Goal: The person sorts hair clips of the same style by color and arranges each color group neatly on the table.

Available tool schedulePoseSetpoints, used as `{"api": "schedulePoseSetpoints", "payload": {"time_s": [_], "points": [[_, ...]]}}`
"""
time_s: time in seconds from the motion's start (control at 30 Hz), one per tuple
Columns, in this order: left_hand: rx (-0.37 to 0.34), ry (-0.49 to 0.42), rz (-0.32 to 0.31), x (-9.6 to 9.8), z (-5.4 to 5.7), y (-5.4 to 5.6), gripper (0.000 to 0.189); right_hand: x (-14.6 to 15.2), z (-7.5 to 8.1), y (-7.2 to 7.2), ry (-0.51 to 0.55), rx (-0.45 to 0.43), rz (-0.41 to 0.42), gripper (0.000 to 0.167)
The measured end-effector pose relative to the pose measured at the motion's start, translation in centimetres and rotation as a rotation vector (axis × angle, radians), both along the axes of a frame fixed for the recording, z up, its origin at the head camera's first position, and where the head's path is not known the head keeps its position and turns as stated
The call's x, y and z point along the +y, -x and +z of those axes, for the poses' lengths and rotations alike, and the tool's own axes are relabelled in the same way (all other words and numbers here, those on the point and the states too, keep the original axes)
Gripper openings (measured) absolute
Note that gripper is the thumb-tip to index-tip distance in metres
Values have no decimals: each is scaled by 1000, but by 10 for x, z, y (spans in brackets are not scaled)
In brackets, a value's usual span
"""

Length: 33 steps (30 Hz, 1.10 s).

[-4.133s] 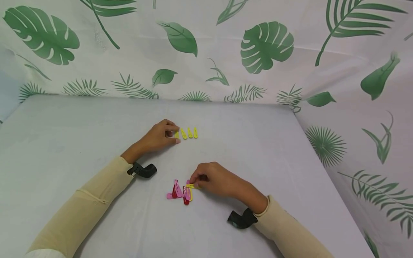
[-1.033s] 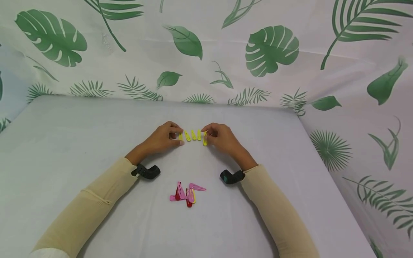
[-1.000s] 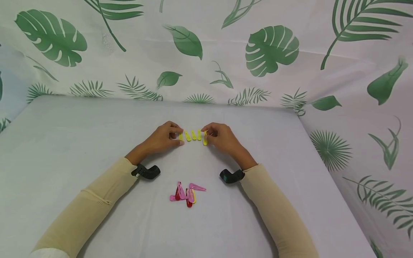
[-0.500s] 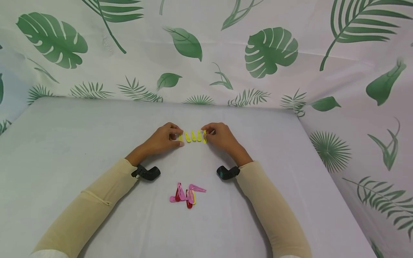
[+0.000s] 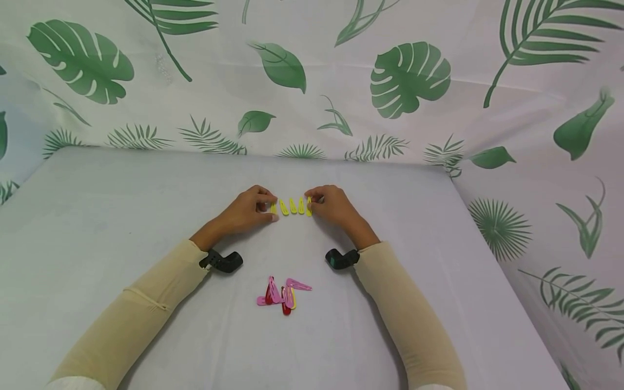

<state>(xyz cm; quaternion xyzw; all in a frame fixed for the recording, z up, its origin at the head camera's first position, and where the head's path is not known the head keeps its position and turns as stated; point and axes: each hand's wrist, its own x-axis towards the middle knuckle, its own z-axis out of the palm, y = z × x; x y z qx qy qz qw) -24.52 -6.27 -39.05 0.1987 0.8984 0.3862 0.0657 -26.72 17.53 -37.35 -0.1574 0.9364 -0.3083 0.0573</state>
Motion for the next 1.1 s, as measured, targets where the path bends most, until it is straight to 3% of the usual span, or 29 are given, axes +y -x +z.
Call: {"api": "schedulePoseSetpoints", "payload": {"time_s": [0.4, 1.1], "points": [[-9, -9, -4, 1, 1, -1, 49, 4, 5, -6, 14, -33, 14, 31], [-23, -31, -4, 0, 1, -1, 51, 15, 4, -20, 27, 8, 45, 29]]}}
